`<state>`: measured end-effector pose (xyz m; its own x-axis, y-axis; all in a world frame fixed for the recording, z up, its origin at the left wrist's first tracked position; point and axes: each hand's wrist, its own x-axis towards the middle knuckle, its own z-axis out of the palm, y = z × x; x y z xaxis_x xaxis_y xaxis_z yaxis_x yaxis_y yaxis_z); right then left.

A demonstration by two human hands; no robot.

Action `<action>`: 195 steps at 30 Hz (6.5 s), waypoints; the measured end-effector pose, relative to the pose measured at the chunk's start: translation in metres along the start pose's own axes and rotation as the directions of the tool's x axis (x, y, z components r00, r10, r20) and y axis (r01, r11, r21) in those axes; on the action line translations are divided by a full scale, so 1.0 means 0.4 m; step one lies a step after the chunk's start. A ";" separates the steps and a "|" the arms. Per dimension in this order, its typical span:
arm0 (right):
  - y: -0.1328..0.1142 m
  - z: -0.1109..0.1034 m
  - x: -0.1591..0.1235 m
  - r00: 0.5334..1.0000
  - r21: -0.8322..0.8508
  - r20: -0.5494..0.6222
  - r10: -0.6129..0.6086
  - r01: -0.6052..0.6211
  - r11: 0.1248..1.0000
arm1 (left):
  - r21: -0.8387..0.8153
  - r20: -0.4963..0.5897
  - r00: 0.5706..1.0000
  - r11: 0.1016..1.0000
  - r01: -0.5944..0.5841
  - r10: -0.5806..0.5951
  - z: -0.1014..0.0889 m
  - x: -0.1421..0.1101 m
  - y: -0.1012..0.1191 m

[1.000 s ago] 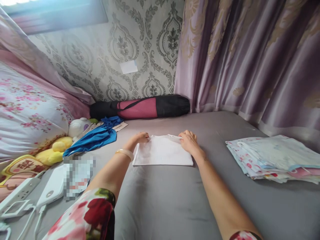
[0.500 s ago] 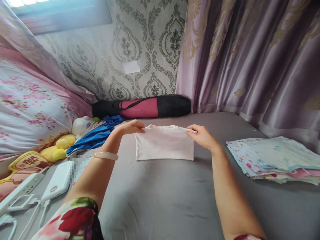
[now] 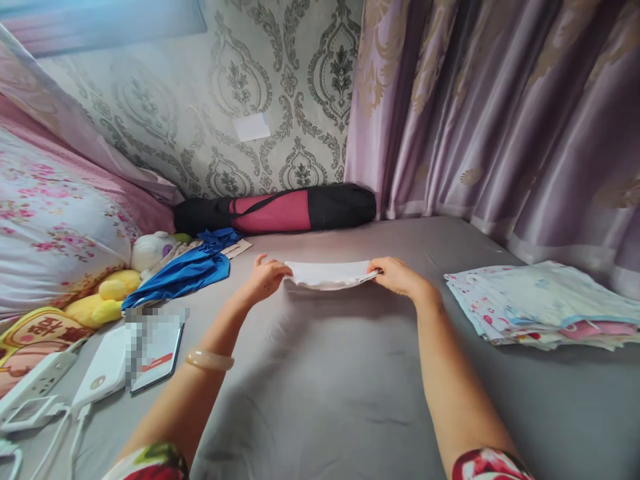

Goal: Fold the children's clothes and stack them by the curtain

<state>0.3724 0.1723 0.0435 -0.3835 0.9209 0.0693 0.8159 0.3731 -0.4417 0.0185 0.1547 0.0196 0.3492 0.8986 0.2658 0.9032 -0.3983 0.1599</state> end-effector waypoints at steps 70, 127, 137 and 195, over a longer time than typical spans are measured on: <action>-0.061 0.289 0.090 0.969 -0.264 -0.111 0.219 -0.241 0.934 | 0.137 0.012 0.950 0.942 0.306 -0.311 0.219 0.072 0.116; -0.122 0.313 0.096 0.966 -0.260 -0.055 0.251 -0.256 0.931 | 0.010 0.020 0.918 0.918 0.396 -0.396 0.183 -0.001 0.083; -0.177 0.294 0.123 0.973 -0.225 -0.019 0.232 -0.230 0.947 | -0.176 -0.098 0.895 0.893 0.414 -0.435 0.188 0.006 0.038; -0.378 0.446 0.215 0.998 -0.182 -0.019 0.062 -0.065 0.981 | -0.602 -0.130 0.548 0.504 0.619 -0.827 0.122 0.008 0.001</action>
<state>0.1389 0.1751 -0.0434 -0.3236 0.9444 0.0585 0.9040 0.3269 -0.2755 0.0322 0.1663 -0.0258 -0.5878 0.7974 0.1365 0.5211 0.2441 0.8178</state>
